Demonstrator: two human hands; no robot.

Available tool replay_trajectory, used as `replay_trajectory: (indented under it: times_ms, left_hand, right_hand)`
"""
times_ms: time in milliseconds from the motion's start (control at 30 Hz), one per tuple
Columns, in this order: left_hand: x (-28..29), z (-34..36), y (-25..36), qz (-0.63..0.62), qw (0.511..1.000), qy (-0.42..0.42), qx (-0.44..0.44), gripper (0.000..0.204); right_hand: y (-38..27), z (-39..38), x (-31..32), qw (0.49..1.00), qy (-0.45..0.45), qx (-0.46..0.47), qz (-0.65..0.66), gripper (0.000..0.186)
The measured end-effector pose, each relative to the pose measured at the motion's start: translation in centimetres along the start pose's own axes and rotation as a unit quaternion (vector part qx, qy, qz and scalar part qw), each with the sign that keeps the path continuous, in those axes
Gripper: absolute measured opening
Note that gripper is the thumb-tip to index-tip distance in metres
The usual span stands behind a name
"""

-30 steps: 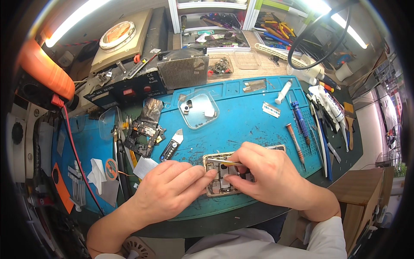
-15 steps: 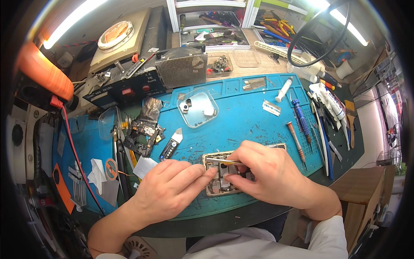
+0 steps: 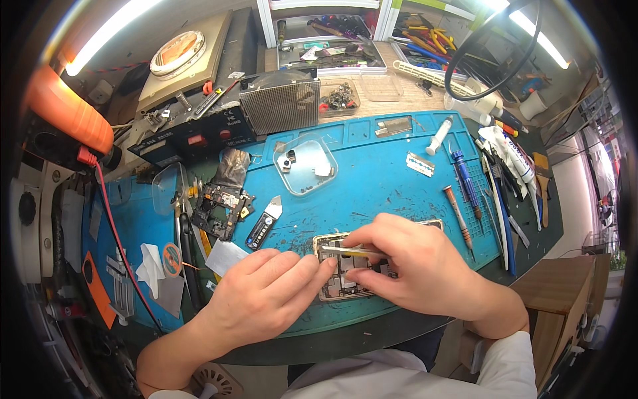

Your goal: The person uses tweezers and a spudger to remove and reposition small components inside a disassembled smartphone. They handle the camera module and internal connectors, then place the back cover onto the device.

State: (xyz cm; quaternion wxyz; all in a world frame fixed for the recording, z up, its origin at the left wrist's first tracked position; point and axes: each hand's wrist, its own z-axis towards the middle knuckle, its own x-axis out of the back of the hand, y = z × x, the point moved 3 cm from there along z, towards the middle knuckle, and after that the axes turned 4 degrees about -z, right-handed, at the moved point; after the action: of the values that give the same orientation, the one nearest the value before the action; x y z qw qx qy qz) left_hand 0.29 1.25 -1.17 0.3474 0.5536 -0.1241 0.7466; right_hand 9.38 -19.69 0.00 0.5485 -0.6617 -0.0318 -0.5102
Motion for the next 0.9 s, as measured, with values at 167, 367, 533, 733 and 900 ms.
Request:
replay_trajectory:
  times_ms: [167,367,533,733,900]
  left_hand:
    - [0.2,-0.2,0.1,0.001,1.0,-0.02,0.006,0.049]
    - [0.2,-0.1,0.1,-0.001,1.0,-0.02,0.004,0.05]
    - [0.4,0.0,0.1,-0.005,1.0,-0.027,0.005,0.049]
    - [0.2,-0.1,0.0,-0.007,1.0,-0.024,-0.002,0.047]
    - [0.1,-0.2,-0.1,-0.006,1.0,-0.023,-0.004,0.047]
  right_hand:
    - [-0.3,0.0,2.4,0.972,0.116,0.005,0.204,0.017]
    - [0.9,-0.9,2.3,0.956,0.086,-0.081,0.27,0.04]
    - [0.8,-0.1,1.3,0.975,0.093,0.035,0.198,0.018]
    - [1.9,-0.3,-0.5,0.975,0.062,0.007,0.215,0.015]
    - [1.7,0.0,-0.6,0.984,0.042,0.0,0.172,0.015]
